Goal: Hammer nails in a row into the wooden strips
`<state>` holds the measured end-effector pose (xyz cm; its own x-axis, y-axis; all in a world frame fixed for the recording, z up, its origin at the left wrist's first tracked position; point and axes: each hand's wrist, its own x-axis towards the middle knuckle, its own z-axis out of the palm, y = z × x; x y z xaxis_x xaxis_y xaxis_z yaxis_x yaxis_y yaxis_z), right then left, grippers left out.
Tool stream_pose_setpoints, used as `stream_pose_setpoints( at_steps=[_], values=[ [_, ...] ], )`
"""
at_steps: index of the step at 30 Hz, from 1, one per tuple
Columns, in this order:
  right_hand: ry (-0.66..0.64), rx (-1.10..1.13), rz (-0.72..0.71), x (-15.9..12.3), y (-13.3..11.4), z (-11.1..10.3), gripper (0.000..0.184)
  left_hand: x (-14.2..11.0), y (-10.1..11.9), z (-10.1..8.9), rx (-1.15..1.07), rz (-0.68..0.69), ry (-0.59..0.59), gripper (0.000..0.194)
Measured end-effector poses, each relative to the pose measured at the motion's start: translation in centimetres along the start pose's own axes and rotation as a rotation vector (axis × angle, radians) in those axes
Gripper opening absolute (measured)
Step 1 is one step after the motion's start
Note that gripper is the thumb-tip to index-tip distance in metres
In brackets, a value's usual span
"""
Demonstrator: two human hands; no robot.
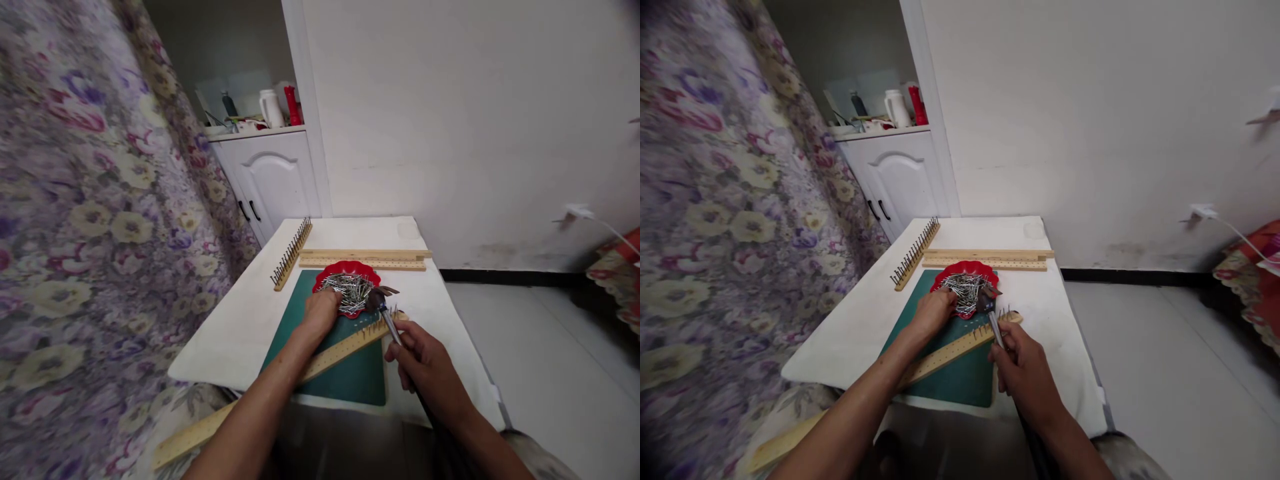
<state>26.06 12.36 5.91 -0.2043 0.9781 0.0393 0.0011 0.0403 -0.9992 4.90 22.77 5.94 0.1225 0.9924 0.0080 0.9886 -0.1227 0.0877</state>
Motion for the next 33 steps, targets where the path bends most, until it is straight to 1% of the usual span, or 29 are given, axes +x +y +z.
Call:
stream_pose_setpoints(
  at_steps=[4, 8, 11, 14, 16, 20, 24, 28, 33],
  values=[
    [0.007, 0.006, 0.004, 0.0, -0.1, 0.0, 0.030, -0.6, -0.4, 0.1, 0.034, 0.029, 0.038, 0.019],
    [0.000, 0.015, 0.004, 0.0, -0.2, 0.0, 0.029, -1.8, -0.3, -0.1, -0.064, 0.085, 0.160, 0.020],
    [0.002, 0.019, 0.001, 0.0, -0.1, 0.0, 0.030, -3.4, -0.2, -0.2, -0.166, 0.131, 0.263, 0.018],
    [0.006, 0.014, -0.006, 0.0, 0.0, -0.1, 0.031, -5.5, -0.6, 0.0, -0.230, 0.119, 0.304, 0.014],
    [0.004, 0.013, -0.009, -0.1, 0.1, -0.1, 0.031, -7.0, -1.0, 0.2, -0.252, 0.089, 0.278, 0.014],
    [-0.007, 0.010, -0.011, -0.2, 0.4, -0.2, 0.030, -9.4, -1.6, 0.7, -0.236, 0.054, 0.167, 0.015],
    [-0.008, 0.000, -0.013, -0.1, 0.4, -0.2, 0.030, -10.9, -1.1, 0.7, -0.209, 0.064, 0.109, 0.013],
    [-0.005, -0.005, 0.003, -0.1, 0.4, -0.2, 0.031, -11.1, -0.2, 0.5, -0.188, 0.107, 0.042, 0.014],
    [-0.002, 0.009, 0.009, -0.2, 0.4, -0.2, 0.031, -10.0, 0.4, 0.1, -0.262, 0.123, 0.048, 0.011]
  ],
)
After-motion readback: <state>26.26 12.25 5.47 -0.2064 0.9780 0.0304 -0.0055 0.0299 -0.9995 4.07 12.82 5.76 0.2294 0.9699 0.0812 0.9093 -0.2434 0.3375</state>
